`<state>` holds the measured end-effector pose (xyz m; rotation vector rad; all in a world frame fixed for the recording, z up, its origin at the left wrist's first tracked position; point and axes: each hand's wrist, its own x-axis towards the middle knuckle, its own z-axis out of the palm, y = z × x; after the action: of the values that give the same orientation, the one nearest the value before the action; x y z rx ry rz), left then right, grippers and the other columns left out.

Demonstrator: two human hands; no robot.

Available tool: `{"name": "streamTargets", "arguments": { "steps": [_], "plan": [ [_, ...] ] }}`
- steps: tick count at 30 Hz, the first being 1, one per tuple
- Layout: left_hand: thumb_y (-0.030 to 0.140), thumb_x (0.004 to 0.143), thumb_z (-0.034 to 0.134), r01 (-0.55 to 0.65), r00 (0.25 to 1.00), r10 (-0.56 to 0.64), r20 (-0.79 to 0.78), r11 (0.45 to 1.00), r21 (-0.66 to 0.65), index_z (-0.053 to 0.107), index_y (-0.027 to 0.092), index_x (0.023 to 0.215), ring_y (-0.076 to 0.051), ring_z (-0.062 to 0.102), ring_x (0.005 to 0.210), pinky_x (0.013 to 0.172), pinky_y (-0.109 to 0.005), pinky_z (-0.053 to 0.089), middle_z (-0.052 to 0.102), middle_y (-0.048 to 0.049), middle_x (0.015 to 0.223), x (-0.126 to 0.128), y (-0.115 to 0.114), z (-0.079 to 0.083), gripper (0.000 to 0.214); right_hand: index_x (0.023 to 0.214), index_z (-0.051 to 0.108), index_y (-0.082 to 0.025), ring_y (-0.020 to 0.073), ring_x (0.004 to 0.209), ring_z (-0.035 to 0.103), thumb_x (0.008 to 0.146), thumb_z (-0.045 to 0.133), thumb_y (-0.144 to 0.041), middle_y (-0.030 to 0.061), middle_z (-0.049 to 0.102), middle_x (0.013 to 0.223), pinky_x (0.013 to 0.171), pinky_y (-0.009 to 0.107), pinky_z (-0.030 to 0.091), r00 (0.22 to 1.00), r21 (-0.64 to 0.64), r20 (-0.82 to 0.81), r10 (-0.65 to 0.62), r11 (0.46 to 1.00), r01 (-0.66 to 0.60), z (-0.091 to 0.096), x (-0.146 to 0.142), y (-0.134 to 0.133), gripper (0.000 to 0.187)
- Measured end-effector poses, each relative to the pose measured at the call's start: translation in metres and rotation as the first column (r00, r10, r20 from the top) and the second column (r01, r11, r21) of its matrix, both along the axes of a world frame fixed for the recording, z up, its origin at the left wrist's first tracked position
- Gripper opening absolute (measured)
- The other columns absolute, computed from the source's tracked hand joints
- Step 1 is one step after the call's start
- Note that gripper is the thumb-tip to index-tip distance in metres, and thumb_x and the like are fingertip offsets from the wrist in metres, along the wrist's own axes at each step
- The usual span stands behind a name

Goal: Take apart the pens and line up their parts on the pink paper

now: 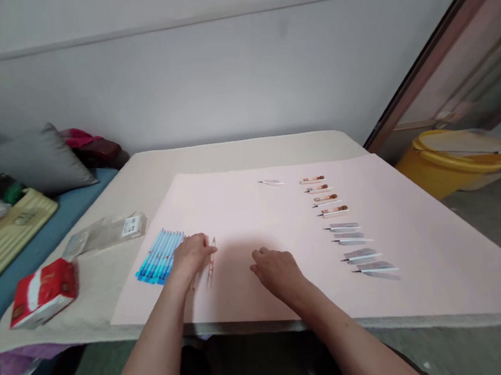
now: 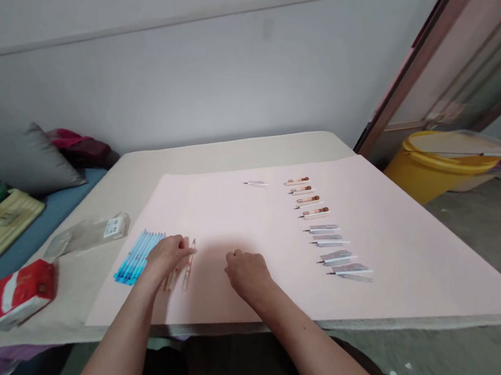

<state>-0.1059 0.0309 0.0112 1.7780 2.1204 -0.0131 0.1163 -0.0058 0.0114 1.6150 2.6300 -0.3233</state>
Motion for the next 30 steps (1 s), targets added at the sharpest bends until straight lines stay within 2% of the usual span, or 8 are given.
{"name": "streamTargets", "arguments": {
  "steps": [5, 7, 9, 12, 15, 23, 27, 30],
  "plan": [
    [0.021, 0.065, 0.06, 0.041, 0.998, -0.041, -0.037, 0.999, -0.02, 0.058, 0.019, 0.06, -0.024, 0.062, 0.073, 0.06, -0.03, 0.037, 0.067, -0.0111, 0.073, 0.015, -0.004, -0.008, 0.005, 0.096, 0.061, -0.017, 0.0248, 0.079, 0.064, 0.088, 0.046, -0.029, 0.009, 0.066, 0.092, 0.063, 0.033, 0.043, 0.999, -0.014, -0.049, -0.023, 1.0, 0.022, 0.001, -0.002, 0.001, 0.02],
    [0.016, 0.063, 0.057, 0.027, 0.997, -0.03, 0.073, 0.999, 0.041, 0.056, 0.019, 0.057, -0.022, 0.06, 0.068, 0.058, -0.029, 0.037, 0.065, -0.0089, 0.066, 0.021, -0.003, -0.008, 0.007, 0.094, 0.061, -0.018, 0.0241, 0.078, 0.064, 0.09, 0.043, -0.029, 0.0086, 0.066, 0.092, 0.064, 0.032, 0.042, 0.993, -0.035, -0.104, -0.056, 0.998, 0.053, 0.005, -0.003, 0.001, 0.022],
    [0.018, 0.064, 0.056, -0.042, 0.945, 0.027, 0.327, 0.998, 0.041, 0.054, 0.019, 0.056, -0.018, 0.057, 0.057, 0.055, -0.027, 0.036, 0.061, -0.0054, 0.058, 0.025, -0.003, -0.004, 0.009, 0.095, 0.062, -0.019, 0.0232, 0.08, 0.063, 0.09, 0.041, -0.028, 0.0079, 0.067, 0.091, 0.066, 0.032, 0.041, 0.972, -0.085, -0.201, -0.121, 0.991, 0.105, 0.009, -0.003, 0.003, 0.023],
    [0.024, 0.068, 0.057, -0.135, 0.657, 0.131, 0.742, 0.989, -0.055, 0.054, 0.018, 0.06, -0.013, 0.051, 0.047, 0.049, -0.025, 0.035, 0.06, -0.0024, 0.057, 0.031, -0.005, 0.005, 0.01, 0.1, 0.062, -0.021, 0.0204, 0.085, 0.061, 0.089, 0.042, -0.026, 0.0061, 0.067, 0.093, 0.071, 0.031, 0.041, 0.854, -0.23, -0.47, -0.225, 0.965, 0.128, 0.009, -0.004, 0.007, 0.024],
    [0.024, 0.067, 0.061, -0.136, 0.392, 0.16, 0.906, 0.984, -0.115, 0.055, 0.016, 0.064, -0.009, 0.048, 0.046, 0.048, -0.023, 0.034, 0.059, -0.0011, 0.059, 0.039, -0.01, 0.013, 0.011, 0.102, 0.061, -0.019, 0.0162, 0.08, 0.058, 0.086, 0.046, -0.03, 0.0047, 0.065, 0.091, 0.067, 0.028, 0.041, 0.624, -0.432, -0.702, -0.345, 0.902, 0.012, 0.004, -0.009, 0.009, 0.024],
    [0.027, 0.07, 0.066, -0.186, 0.061, 0.177, 0.982, 0.969, -0.163, 0.059, 0.013, 0.069, -0.009, 0.051, 0.051, 0.05, -0.022, 0.036, 0.063, -0.0045, 0.066, 0.052, -0.014, 0.011, 0.016, 0.076, 0.058, -0.015, 0.009, 0.052, 0.045, 0.08, 0.051, -0.03, -0.0011, 0.053, 0.06, 0.053, 0.024, 0.034, 0.19, -0.692, -0.721, -0.666, 0.696, -0.192, 0.005, -0.019, 0.005, 0.018],
    [0.03, 0.075, 0.066, -0.197, -0.2, 0.173, 0.964, 0.957, -0.212, 0.064, 0.014, 0.101, -0.018, 0.062, 0.085, 0.07, -0.029, 0.046, 0.066, -0.0139, 0.104, 0.051, -0.016, 0.019, 0.03, 0.077, 0.059, -0.015, 0.0073, 0.044, 0.037, 0.082, 0.048, -0.035, -0.0038, 0.045, 0.054, 0.049, 0.024, 0.03, 0.102, -0.729, -0.659, -0.745, 0.601, -0.328, 0.009, -0.015, 0.005, 0.023],
    [0.027, 0.075, 0.067, -0.165, -0.303, 0.176, 0.936, 0.958, -0.234, 0.063, 0.013, 0.106, -0.022, 0.06, 0.095, 0.075, -0.032, 0.047, 0.065, -0.0161, 0.108, 0.052, -0.019, 0.024, 0.034, 0.079, 0.058, -0.016, 0.0072, 0.043, 0.035, 0.083, 0.045, -0.035, -0.0033, 0.047, 0.056, 0.048, 0.024, 0.031, 0.116, -0.71, -0.674, -0.729, 0.597, -0.374, 0.011, -0.015, 0.004, 0.023]
  ]
}}
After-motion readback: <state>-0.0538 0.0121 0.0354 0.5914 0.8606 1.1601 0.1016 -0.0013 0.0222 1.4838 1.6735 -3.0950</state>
